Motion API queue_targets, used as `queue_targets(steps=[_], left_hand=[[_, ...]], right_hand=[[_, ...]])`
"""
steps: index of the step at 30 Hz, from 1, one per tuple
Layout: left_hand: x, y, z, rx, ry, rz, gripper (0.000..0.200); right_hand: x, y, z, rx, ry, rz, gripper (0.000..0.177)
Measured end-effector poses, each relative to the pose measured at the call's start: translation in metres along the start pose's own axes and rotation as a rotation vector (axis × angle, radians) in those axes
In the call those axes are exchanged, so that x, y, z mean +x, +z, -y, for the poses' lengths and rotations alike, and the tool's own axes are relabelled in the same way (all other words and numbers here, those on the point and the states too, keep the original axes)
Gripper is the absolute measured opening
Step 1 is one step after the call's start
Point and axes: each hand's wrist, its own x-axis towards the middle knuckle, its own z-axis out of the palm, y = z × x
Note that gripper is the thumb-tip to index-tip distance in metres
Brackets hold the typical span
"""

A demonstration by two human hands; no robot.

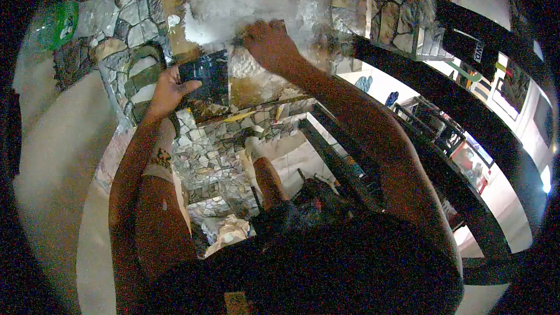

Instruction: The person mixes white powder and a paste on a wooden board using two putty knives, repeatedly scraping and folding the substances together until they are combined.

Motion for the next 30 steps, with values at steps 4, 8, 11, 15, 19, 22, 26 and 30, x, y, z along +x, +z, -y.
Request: queue_targets(steps=[4, 8, 11, 15, 19, 22, 26, 30], left_hand=[[0.002, -0.002, -0.009, 0.100, 0.001, -0.027, 0.022], [0.005, -0.005, -0.004, -0.029, -0.084, -0.049, 0.021], [0.005, -0.004, -0.004, -0.038, -0.040, -0.077, 0.022], [0.006, 0.000, -0.042, 0.127, -0.034, -0.077, 0.026], [0.008, 0.026, -0.093, 0.337, -0.056, -0.050, 0.032], [0.018, 0.053, -0.122, 0.708, 0.072, -0.034, 0.036], [0.019, 0.102, -0.135, 0.927, 0.280, 0.028, 0.035], [0.027, 0.125, -0.136, 1.002, -0.014, 0.095, 0.027]], right_hand=[[-0.013, 0.000, 0.000, -0.026, -0.081, 0.047, 0.019], [-0.019, 0.005, -0.002, 0.030, 0.006, -0.015, 0.021], [-0.042, 0.017, 0.014, 0.068, 0.038, -0.122, 0.022], [-0.032, -0.028, -0.001, 0.150, 0.205, 0.064, 0.016], [-0.036, -0.050, -0.015, 0.244, 0.396, 0.078, 0.017], [-0.054, -0.039, -0.026, 0.517, 0.701, 0.000, 0.026], [-0.083, -0.007, 0.005, 1.060, 0.970, -0.259, 0.026], [-0.077, 0.007, 0.043, 1.266, 1.063, -0.539, 0.017]])
